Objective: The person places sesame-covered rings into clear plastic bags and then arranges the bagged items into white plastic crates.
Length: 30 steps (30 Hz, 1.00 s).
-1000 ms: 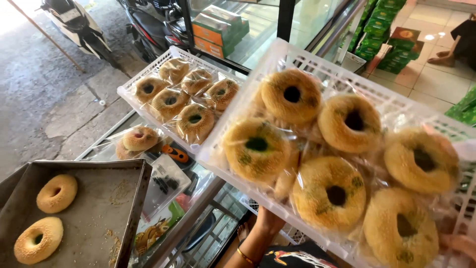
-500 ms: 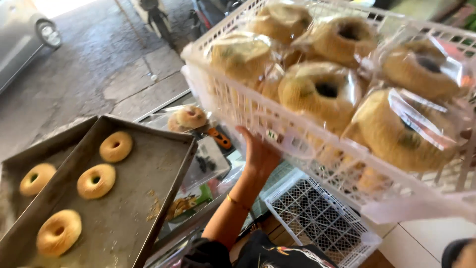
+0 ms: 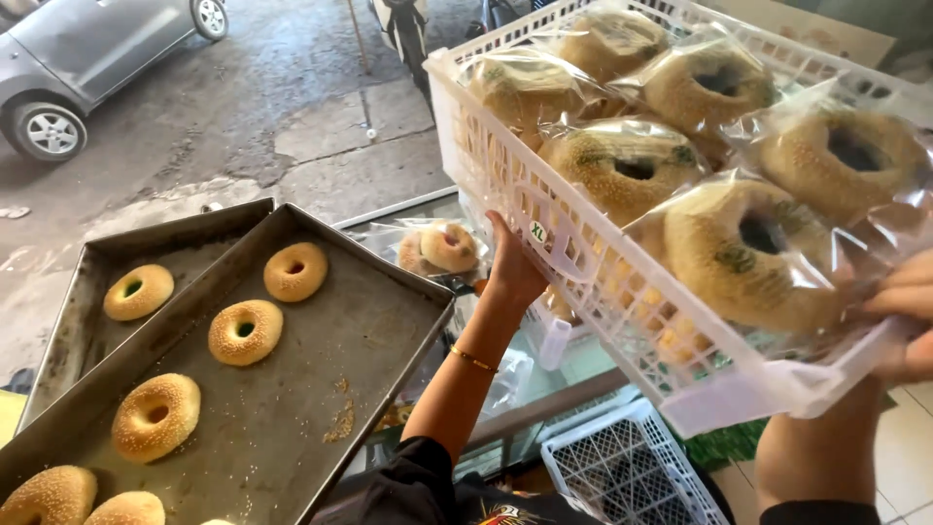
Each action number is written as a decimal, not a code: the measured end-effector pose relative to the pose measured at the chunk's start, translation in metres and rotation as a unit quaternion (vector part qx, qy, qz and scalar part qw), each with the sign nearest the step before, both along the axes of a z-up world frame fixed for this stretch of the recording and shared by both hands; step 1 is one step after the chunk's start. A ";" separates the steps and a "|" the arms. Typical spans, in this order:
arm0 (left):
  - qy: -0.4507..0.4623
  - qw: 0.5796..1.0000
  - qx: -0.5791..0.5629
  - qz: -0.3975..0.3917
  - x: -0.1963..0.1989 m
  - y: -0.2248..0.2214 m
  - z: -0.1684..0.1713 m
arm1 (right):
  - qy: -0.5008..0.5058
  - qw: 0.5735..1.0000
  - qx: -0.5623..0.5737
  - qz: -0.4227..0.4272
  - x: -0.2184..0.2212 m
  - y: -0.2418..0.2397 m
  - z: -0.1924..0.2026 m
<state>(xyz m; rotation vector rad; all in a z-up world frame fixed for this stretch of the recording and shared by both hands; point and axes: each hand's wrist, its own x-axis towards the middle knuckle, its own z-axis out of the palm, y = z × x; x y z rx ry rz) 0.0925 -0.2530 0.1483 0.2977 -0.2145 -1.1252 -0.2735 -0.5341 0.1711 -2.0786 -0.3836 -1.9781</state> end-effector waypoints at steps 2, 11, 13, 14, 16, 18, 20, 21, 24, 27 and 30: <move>-0.004 0.999 0.036 0.003 0.029 -0.022 -0.014 | -0.005 1.000 -0.020 0.006 0.044 0.074 0.035; -0.104 0.951 0.200 0.212 0.087 -0.076 -0.029 | -0.071 0.993 -0.088 -0.030 0.125 0.149 0.113; -0.260 0.840 0.248 0.406 0.106 -0.084 -0.048 | -0.032 0.988 -0.143 -0.042 0.135 0.158 0.131; -0.262 0.839 0.246 0.408 0.115 -0.086 -0.050 | -0.036 0.988 -0.145 -0.040 0.142 0.160 0.135; -0.313 0.773 0.360 0.417 0.130 -0.089 -0.055 | -0.013 0.982 -0.173 -0.069 0.155 0.165 0.142; -0.316 0.752 0.440 0.376 0.128 -0.078 -0.029 | -0.010 0.982 -0.170 -0.088 0.167 0.172 0.142; -0.314 0.725 0.518 0.328 0.133 -0.078 -0.031 | -0.003 0.981 -0.163 -0.107 0.177 0.175 0.138; -0.311 0.716 0.529 0.332 0.138 -0.084 -0.045 | -0.001 0.982 -0.145 -0.119 0.182 0.174 0.134; -0.298 0.720 0.538 0.323 0.144 -0.087 -0.056 | -0.001 0.983 -0.122 -0.134 0.196 0.170 0.125; -0.288 0.730 0.539 0.304 0.149 -0.090 -0.062 | -0.002 0.985 -0.106 -0.138 0.208 0.167 0.120; -0.300 0.731 0.532 0.304 0.153 -0.094 -0.069 | -0.002 0.987 -0.093 -0.135 0.209 0.161 0.115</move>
